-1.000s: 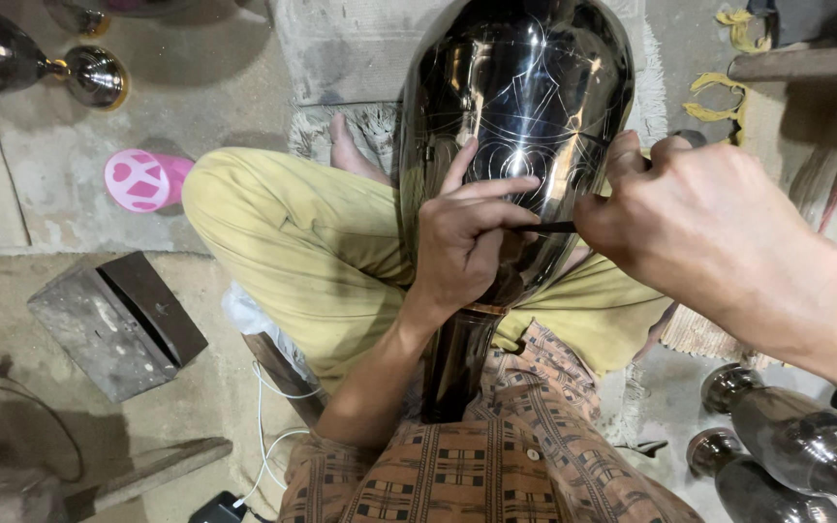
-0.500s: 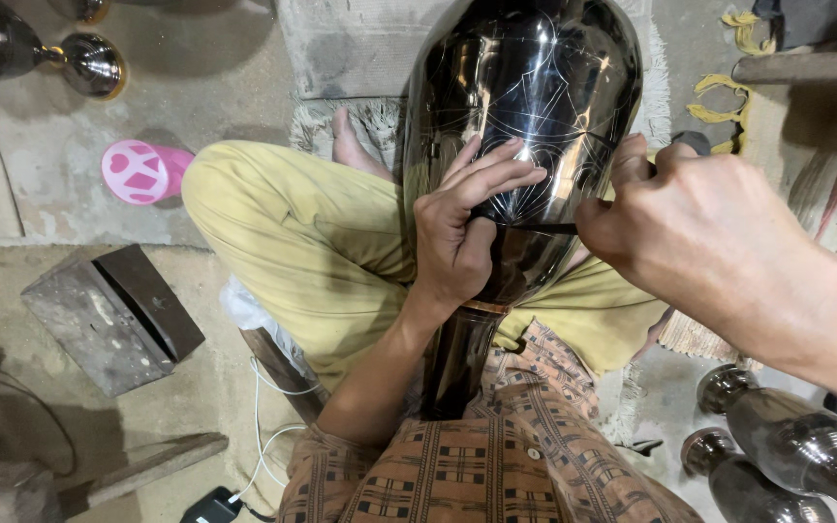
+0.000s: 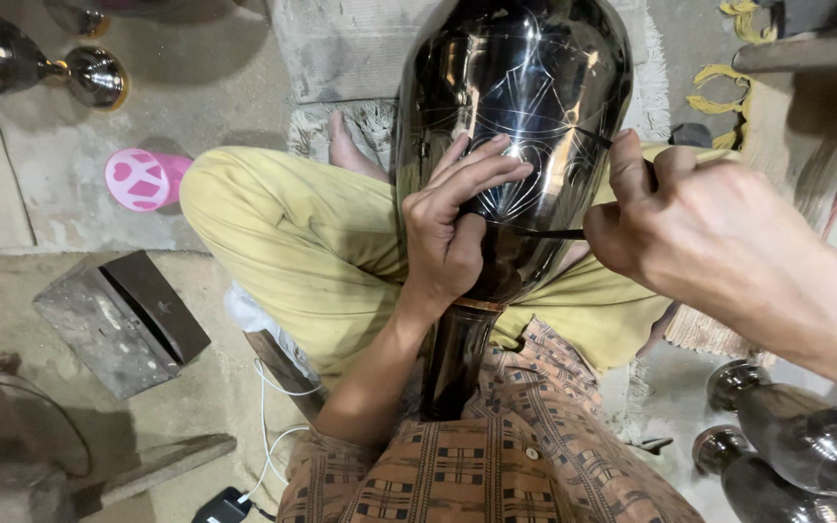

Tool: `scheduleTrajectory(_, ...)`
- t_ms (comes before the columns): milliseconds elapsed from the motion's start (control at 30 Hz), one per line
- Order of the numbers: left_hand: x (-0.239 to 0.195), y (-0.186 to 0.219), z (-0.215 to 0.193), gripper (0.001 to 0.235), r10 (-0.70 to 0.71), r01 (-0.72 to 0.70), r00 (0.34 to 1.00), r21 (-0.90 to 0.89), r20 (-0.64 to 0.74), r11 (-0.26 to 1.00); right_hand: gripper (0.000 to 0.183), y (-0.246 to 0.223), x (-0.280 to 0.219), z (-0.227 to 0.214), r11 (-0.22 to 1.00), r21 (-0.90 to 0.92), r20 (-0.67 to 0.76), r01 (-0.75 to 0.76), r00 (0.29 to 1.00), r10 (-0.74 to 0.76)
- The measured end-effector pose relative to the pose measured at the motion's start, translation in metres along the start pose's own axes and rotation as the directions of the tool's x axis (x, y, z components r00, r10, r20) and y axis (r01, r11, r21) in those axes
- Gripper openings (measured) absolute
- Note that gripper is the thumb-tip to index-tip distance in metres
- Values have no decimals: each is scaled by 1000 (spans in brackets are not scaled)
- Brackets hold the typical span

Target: The person sits cross-legged on the floor and uses a small chisel-like tool to engrave intricate patterns onto a large, dark metallic vase. They hold the vase steady with their left hand while carefully carving with their right hand, rotating the vase slightly to access different areas.

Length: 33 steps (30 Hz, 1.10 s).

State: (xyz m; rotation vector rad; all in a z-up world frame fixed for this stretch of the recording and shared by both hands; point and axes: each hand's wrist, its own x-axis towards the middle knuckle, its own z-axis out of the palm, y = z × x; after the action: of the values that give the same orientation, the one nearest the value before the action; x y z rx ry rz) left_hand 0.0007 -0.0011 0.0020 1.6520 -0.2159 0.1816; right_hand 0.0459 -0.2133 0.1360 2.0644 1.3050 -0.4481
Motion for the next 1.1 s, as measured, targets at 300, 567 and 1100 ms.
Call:
scheduleTrajectory(300, 5, 5, -3, 49, -36, 37, 999, -60, 13, 998, 44, 14, -6, 5, 966, 243, -136, -90, 983, 126)
scheduleTrajectory(567, 33, -20, -20, 50, -22, -5, 993, 234, 113, 972, 58, 29, 16, -51, 866, 389, 462, -316, 879, 114)
scheduleTrajectory(1100, 52, -38, -7, 59, -83, -81, 966, 594, 244, 800, 66, 8, 26, -55, 953, 256, 407, -160, 912, 44)
